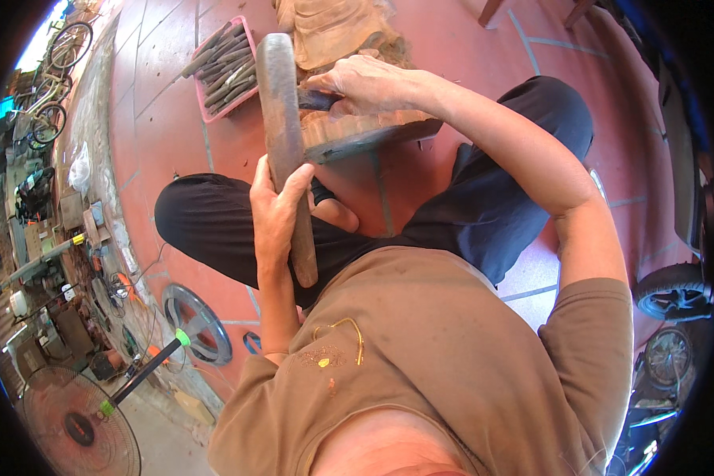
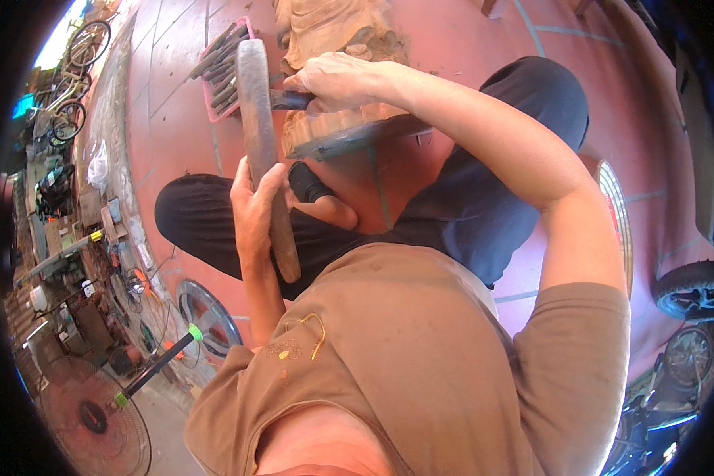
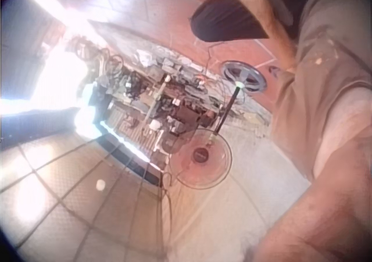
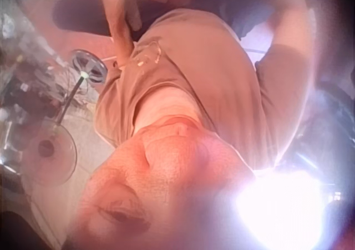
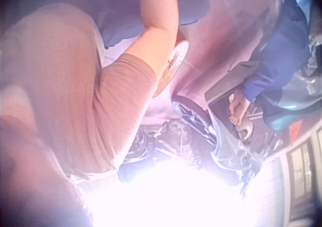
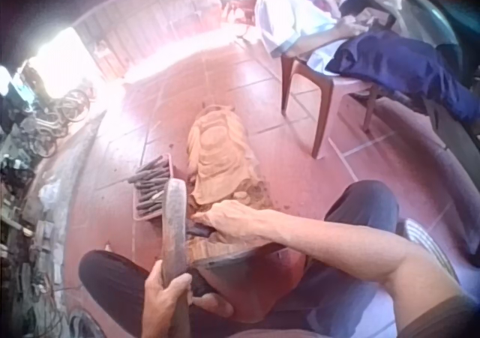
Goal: The person carves a wooden sculpture using a chisel and mallet. They hold the chisel against the wood and strike it repeatedly with the mallet to shape the piece.
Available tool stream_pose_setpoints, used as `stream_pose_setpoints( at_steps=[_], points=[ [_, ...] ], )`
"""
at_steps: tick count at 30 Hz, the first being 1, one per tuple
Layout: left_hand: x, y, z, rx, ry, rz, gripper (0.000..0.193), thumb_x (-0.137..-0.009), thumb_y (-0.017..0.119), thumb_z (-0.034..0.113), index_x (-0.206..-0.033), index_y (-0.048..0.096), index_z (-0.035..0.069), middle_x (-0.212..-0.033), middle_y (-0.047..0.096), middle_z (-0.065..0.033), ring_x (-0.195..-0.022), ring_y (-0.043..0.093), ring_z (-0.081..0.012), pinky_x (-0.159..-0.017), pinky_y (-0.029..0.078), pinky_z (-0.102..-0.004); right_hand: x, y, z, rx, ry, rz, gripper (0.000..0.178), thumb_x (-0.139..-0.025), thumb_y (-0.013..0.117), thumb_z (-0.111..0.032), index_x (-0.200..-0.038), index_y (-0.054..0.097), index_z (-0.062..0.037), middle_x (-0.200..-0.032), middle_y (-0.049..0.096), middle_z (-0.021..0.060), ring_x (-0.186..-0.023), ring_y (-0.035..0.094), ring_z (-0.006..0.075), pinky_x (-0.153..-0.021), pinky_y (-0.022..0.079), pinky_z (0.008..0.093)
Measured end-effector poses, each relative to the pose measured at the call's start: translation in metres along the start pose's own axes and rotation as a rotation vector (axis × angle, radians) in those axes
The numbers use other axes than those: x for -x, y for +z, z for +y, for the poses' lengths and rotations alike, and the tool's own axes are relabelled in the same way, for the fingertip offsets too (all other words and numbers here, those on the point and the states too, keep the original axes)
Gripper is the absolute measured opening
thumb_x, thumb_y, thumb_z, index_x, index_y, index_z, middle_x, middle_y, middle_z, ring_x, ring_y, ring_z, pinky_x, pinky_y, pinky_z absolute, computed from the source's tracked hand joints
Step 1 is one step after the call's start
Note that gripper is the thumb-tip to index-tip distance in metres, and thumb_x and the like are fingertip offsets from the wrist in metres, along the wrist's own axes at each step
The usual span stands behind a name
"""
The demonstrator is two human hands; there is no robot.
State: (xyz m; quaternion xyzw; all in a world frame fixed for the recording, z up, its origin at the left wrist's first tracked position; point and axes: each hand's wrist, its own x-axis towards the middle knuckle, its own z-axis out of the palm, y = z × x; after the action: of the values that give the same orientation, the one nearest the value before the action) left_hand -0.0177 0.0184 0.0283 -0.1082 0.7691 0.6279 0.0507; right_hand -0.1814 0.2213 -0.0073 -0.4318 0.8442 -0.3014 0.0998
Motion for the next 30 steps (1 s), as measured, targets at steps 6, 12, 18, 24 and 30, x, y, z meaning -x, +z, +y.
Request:
stream_pose_setpoints(
  at_steps=[6,12,18,24,30],
  points=[
    [0.008,0.0,0.026,0.277,0.204,0.217,0.031,-0.102,0.062,0.019,-0.126,0.053,0.001,-0.083,0.059,-0.0059,-0.06,0.058,-0.0133,-0.053,0.048,-0.0246,0.0,0.001,0.001,-0.039,0.039,-0.048,0.035,-0.082,0.077,-0.015,-0.11,0.058,-0.0063,-0.089,0.07,0.0172,-0.09,0.068,0.041,-0.076,0.049,0.0525],
    [0.004,0.004,0.009,0.066,0.091,0.1,0.031,-0.1,0.066,0.016,-0.123,0.052,0.002,-0.085,0.058,-0.0041,-0.065,0.059,-0.0119,-0.055,0.05,-0.0255,-0.003,0.0,0.001,-0.024,0.015,-0.073,0.035,-0.082,0.077,-0.016,-0.109,0.058,-0.0075,-0.088,0.07,0.0169,-0.089,0.068,0.0403,-0.074,0.05,0.0521],
    [0.003,0.002,0.006,0.327,-0.042,0.017,0.023,-0.098,0.069,0.019,-0.106,0.054,0.004,-0.079,0.06,-0.0049,-0.057,0.058,-0.0118,-0.052,0.048,-0.0236,-0.002,-0.001,0.0,0.025,0.026,-0.051,0.025,-0.084,0.074,-0.017,-0.106,0.064,-0.0085,-0.081,0.07,0.016,-0.083,0.072,0.0352,-0.075,0.053,0.0502],
    [0.0,-0.01,-0.002,0.352,-0.03,0.07,0.038,-0.101,0.065,0.018,-0.131,0.052,-0.001,-0.078,0.059,-0.0076,-0.055,0.057,-0.013,-0.048,0.049,-0.0239,-0.001,-0.031,0.01,-0.222,0.17,-0.102,0.037,-0.082,0.078,-0.025,-0.111,0.066,-0.0042,-0.099,0.073,0.0184,-0.099,0.07,0.0357,-0.086,0.053,0.0473],
    [0.006,-0.008,-0.012,0.379,-0.071,0.066,0.039,-0.1,0.068,0.019,-0.13,0.052,0.0,-0.077,0.06,-0.0072,-0.054,0.058,-0.0136,-0.046,0.048,-0.0222,0.001,-0.024,-0.005,-0.068,0.094,-0.085,0.03,-0.085,0.076,-0.018,-0.104,0.058,-0.0041,-0.087,0.07,0.0177,-0.089,0.07,0.0372,-0.078,0.052,0.049]
  ],
)
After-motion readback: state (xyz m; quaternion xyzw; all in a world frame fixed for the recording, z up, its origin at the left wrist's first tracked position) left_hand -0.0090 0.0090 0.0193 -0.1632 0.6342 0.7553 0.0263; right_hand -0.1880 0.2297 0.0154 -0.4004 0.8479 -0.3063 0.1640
